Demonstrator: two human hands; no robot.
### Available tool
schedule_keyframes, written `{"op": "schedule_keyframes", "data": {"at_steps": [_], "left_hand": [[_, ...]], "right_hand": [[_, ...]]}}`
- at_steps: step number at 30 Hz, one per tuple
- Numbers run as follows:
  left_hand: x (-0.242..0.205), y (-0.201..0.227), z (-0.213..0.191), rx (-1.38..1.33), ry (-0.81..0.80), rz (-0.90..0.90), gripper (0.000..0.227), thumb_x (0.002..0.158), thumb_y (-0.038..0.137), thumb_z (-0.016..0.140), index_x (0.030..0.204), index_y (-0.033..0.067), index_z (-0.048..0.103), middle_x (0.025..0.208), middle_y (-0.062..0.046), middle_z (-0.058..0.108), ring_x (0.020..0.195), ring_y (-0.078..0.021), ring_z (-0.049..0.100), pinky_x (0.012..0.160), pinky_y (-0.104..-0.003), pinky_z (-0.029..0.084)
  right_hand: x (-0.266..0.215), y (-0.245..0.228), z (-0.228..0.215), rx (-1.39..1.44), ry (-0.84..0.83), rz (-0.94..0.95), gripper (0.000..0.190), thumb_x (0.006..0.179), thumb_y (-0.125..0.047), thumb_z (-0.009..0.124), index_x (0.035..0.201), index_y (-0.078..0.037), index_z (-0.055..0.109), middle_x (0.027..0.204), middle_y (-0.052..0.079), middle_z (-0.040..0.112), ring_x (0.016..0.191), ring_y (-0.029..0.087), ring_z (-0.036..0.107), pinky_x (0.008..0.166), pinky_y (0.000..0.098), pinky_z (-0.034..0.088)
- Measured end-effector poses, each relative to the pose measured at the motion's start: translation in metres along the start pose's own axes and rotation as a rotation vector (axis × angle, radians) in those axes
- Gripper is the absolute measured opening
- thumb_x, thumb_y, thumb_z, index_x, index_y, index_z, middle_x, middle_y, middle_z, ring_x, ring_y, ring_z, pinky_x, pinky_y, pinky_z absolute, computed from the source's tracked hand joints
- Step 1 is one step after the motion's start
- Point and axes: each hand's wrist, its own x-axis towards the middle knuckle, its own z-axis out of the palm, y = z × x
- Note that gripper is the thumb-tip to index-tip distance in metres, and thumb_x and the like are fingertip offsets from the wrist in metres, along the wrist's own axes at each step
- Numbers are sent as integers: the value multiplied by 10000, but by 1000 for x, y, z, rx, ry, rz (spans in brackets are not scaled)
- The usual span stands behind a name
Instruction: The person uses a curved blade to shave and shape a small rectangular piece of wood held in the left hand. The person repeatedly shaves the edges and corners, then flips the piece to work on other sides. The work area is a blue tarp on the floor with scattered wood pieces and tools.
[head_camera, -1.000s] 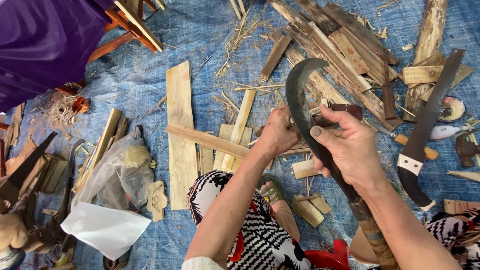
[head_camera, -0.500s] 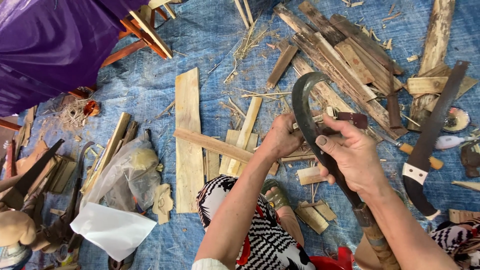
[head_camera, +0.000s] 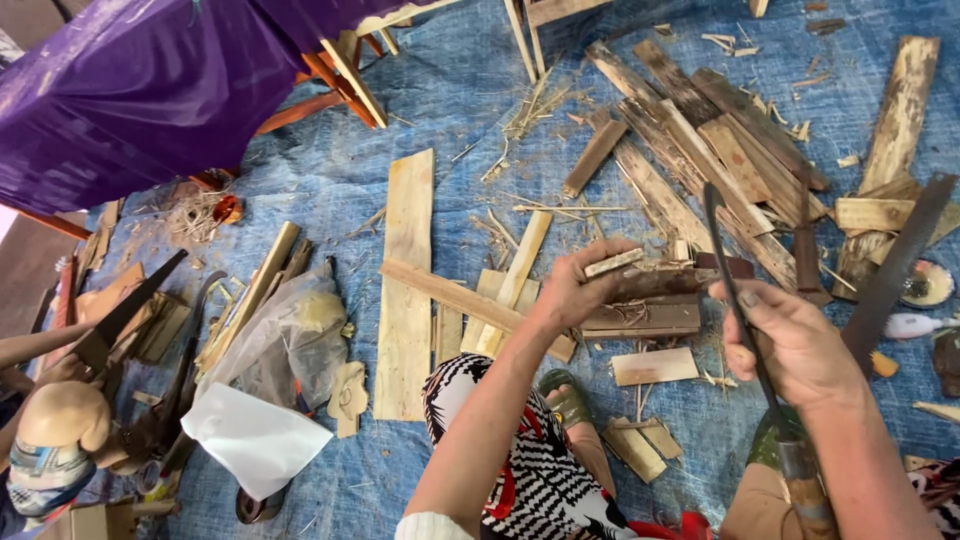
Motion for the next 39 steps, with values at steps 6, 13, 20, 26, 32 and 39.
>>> {"op": "schedule_keyframes", "data": {"at_steps": [6, 13, 20, 26, 32, 39], "left_hand": [[-7, 36, -43, -154, -52, -30, 307, 1031, 191, 633, 1335, 190, 672, 1144, -80, 733, 866, -155, 596, 741, -286, 495], [-34, 138, -42, 127, -124, -194, 341, 1042, 95, 550, 1369, 178, 602, 1084, -95, 710, 630, -115, 555, 512, -247, 498], [-49, 93, 4, 216, -250, 348, 269, 920, -164, 554, 1171, -73, 519, 856, -169, 684, 689, -291, 728, 585, -292, 663], [-59, 78, 14, 153, -269, 292, 263, 941, -101, 570, 1198, -59, 541, 937, -175, 691, 785, -316, 724, 678, -347, 647], [-49, 80, 14, 128, -307, 271, 265, 962, -38, 586, 1226, -44, 563, 1018, -182, 697, 881, -342, 720, 772, -403, 631], [-36, 90, 26, 85, -394, 254, 279, 986, 35, 604, 1258, -28, 588, 1112, -189, 705, 992, -372, 716, 881, -469, 612]], "right_hand": [[-39, -5, 13, 117, -295, -121, 167, 1015, -21, 537, 1165, -6, 607, 874, 247, 757, 585, 292, 702, 400, 364, 569], [-131, -45, 111, 10, 266, 294, 666, 939, -54, 578, 1580, -234, 574, 786, 410, 605, 463, 435, 413, 357, 486, 299], [-120, -10, 128, 33, -149, -85, 1053, 917, -63, 650, 1685, -313, -26, 735, 200, 771, 453, 182, 700, 286, 291, 557], [-113, -11, 126, 80, -126, 14, 1144, 912, -218, 755, 1662, -370, -95, 700, 261, 710, 409, 233, 644, 255, 330, 441], [-102, -17, 120, 112, -69, 32, 1107, 914, -154, 712, 1675, -428, -43, 712, 225, 689, 432, 205, 637, 267, 310, 452], [-98, -18, 108, 142, -34, 103, 1051, 914, -122, 688, 1674, -444, 36, 677, 192, 639, 446, 219, 623, 312, 344, 477]]}}
